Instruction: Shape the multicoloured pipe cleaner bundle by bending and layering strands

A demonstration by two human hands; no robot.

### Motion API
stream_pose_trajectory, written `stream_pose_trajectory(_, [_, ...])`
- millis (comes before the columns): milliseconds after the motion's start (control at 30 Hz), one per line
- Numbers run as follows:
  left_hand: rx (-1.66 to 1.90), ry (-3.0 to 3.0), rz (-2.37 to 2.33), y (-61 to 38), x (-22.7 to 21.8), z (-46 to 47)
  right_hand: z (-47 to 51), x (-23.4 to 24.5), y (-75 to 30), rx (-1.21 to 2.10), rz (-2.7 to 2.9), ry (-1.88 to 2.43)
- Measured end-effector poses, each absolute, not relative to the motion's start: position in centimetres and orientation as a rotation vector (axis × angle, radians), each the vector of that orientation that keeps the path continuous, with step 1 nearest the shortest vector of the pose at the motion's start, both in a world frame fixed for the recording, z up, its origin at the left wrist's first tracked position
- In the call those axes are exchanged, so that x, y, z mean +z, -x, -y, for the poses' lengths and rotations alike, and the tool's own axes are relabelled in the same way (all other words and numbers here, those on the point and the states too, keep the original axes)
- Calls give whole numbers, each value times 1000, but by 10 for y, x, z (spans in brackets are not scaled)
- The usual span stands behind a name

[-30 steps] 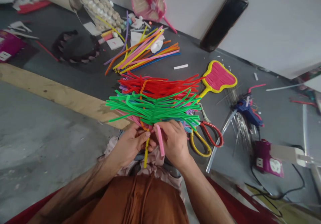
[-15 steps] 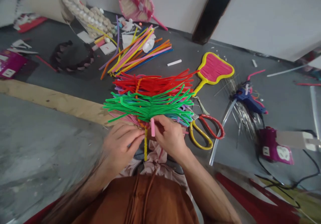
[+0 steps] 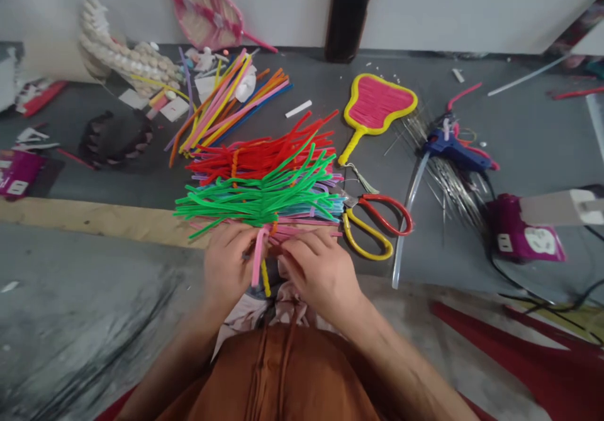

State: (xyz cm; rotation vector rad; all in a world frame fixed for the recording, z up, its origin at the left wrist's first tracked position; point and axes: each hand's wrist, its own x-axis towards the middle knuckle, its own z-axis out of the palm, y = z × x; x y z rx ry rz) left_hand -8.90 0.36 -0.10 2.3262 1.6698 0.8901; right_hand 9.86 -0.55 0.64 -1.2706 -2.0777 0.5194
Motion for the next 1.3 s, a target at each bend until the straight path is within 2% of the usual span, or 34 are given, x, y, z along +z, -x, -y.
stream_pose_trajectory(133, [879,-2304,-1634,94,2,-6,6,-3,-93,288,2336,1364])
stream_pose_trajectory(567, [831,-2461,-1484,100,-1,-9,-6,5,-93,129,2541,1440])
stream_pose_trajectory(733, [817,-2525,-1456,103,-6,-9,-15,10,-98,527,2398,1305])
stream_pose_trajectory(867, [802,-2569,-1413,101,-5,-10,-28,22,-96,947,2186,1359])
stream_pose_trajectory(1033, [790,-2547,-1489,95,-2,-10,-49,39,-91,1281,2090,1442])
stream_pose_trajectory(1167, [811,-2493,-1554,92,-9,-10,-58,45,-98,1605,1912,1343])
stream_pose_trajectory(1300, [893,-2486,-1589,91,-14,-11,-50,44,-120,1678,1574,1347])
